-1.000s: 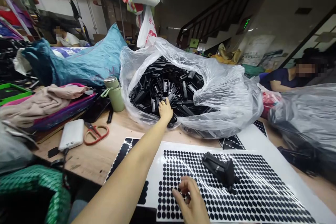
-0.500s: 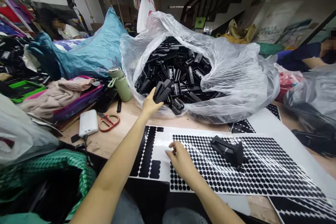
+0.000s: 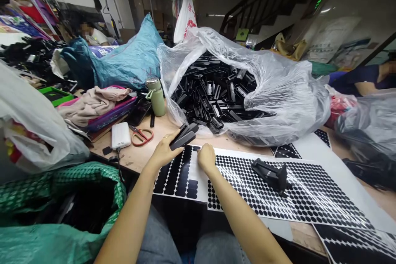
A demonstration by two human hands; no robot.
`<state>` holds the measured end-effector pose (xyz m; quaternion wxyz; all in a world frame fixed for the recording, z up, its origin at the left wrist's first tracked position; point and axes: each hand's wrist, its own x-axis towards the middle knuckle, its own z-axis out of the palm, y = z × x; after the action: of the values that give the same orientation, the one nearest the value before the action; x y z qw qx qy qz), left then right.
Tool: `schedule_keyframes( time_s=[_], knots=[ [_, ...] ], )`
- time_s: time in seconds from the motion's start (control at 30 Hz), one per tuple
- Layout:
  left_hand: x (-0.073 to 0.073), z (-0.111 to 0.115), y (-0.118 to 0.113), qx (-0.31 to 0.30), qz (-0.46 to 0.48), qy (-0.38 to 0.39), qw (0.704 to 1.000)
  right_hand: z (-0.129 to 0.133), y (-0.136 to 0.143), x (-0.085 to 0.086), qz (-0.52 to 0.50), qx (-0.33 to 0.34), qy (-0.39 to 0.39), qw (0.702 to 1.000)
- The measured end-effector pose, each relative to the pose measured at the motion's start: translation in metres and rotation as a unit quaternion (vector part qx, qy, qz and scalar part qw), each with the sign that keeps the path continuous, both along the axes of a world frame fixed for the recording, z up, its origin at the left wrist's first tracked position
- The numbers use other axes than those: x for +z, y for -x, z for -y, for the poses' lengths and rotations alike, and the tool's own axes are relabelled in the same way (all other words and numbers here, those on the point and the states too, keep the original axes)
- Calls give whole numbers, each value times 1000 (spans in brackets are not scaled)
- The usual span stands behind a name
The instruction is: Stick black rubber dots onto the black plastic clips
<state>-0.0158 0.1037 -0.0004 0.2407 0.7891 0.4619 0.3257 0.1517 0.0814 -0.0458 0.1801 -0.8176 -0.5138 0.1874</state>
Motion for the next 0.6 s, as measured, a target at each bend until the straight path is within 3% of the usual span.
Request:
schedule_keyframes(
  time_s=[0.13,0.23,0.37,0.47,0.53,0.6],
  knots=[
    [1,15,2,-12,40,15,999,2,3,-2,9,-15,8,1000],
    [3,20,1,-15,126,87,988,1,6,-3,3,-21,8,1000],
    [5,16,-1,-20,306,246,919,0,6,-3,-12,-35,-3,999],
    [4,10,-1,26,372,327,868,0,7,-4,-35,-37,-14,999],
    [1,8,1,63,367,354,858,1,7,-4,-53,-38,-28,997],
    [-1,8,4,70,329,364,868,3,7,-5,-74,-34,-49,995]
  ],
)
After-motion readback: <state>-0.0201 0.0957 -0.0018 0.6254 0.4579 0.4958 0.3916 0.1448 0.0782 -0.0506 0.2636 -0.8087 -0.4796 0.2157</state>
